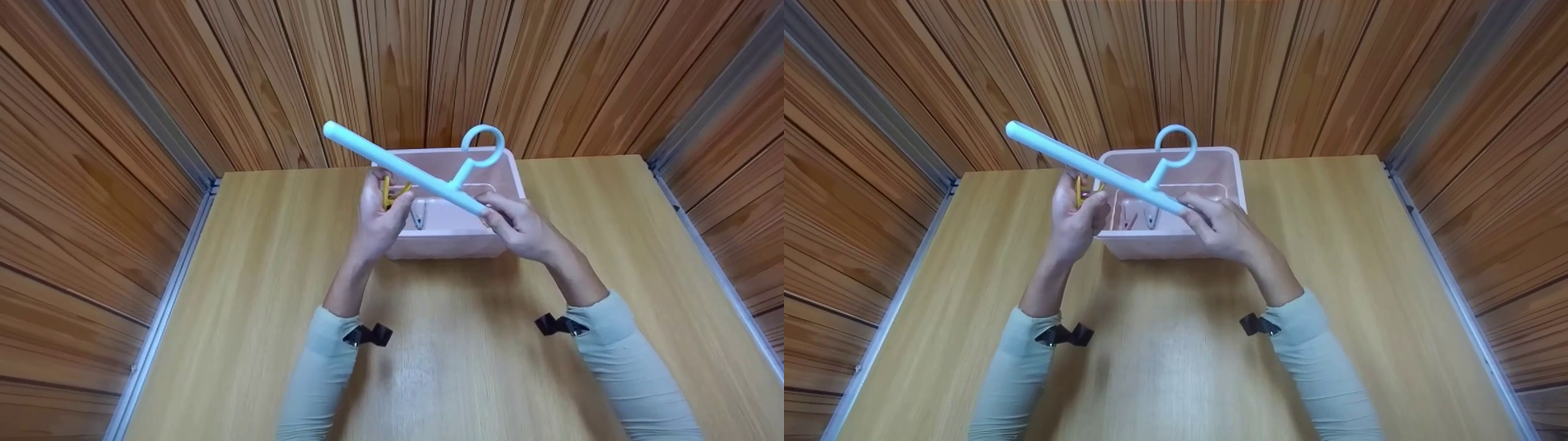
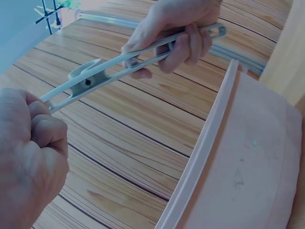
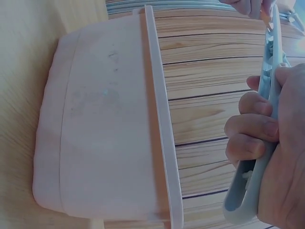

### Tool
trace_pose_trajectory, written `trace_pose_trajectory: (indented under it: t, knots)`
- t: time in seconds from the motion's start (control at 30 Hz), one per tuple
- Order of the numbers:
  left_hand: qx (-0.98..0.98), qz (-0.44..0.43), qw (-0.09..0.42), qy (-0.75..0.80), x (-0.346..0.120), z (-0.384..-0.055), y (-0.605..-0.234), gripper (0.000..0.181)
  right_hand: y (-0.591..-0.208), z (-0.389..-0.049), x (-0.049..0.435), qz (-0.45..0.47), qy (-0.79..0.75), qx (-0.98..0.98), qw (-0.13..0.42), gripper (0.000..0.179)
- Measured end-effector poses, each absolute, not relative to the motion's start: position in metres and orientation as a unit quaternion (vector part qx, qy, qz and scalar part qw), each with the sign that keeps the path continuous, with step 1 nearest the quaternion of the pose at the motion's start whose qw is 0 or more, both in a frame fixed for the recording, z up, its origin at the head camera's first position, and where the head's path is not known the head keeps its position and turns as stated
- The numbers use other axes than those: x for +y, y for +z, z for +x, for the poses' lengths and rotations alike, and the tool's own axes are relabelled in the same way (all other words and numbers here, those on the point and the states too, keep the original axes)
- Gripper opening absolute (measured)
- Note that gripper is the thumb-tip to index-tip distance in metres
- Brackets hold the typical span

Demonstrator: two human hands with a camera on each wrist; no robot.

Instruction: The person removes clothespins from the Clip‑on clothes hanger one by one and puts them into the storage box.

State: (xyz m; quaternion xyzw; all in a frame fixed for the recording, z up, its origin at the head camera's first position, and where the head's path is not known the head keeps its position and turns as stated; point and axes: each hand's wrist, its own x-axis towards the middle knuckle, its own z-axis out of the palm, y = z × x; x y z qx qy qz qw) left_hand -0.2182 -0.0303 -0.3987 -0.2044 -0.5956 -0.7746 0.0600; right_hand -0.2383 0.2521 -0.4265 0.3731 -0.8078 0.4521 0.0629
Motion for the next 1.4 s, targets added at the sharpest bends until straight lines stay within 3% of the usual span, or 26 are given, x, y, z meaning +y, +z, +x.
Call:
trace_pose_trajectory:
  t: [0.17,0.3,0.67,0.97,1.13,1.27,1.4]
  knots:
    - [-0.56,-0.213,-0.003,-0.801,-0.036,-0.221,-0.398,0.028,-0.425,-0.236,0.257,0.378,0.444,-0.81,0.059,0.022]
    - [-0.565,-0.206,-0.004,-0.799,-0.037,-0.222,-0.397,0.029,-0.422,-0.235,0.257,0.376,0.449,-0.809,0.055,0.02]
    - [-0.612,-0.193,0.128,-0.757,-0.02,-0.222,-0.404,0.027,-0.434,-0.23,0.247,0.351,0.517,-0.78,0.019,0.022]
    - [-0.718,-0.22,0.197,-0.63,-0.022,-0.227,-0.404,0.028,-0.436,-0.227,0.251,0.327,0.497,-0.803,0.043,0.019]
    - [-0.737,-0.193,0.223,-0.608,-0.019,-0.228,-0.403,0.027,-0.436,-0.228,0.247,0.318,0.503,-0.803,0.035,0.02]
    - [-0.73,-0.162,0.205,-0.631,-0.019,-0.226,-0.402,0.027,-0.439,-0.227,0.244,0.317,0.515,-0.796,0.016,0.02]
    - [-0.706,-0.145,0.153,-0.676,-0.024,-0.225,-0.399,0.031,-0.439,-0.225,0.245,0.316,0.502,-0.805,0.021,0.024]
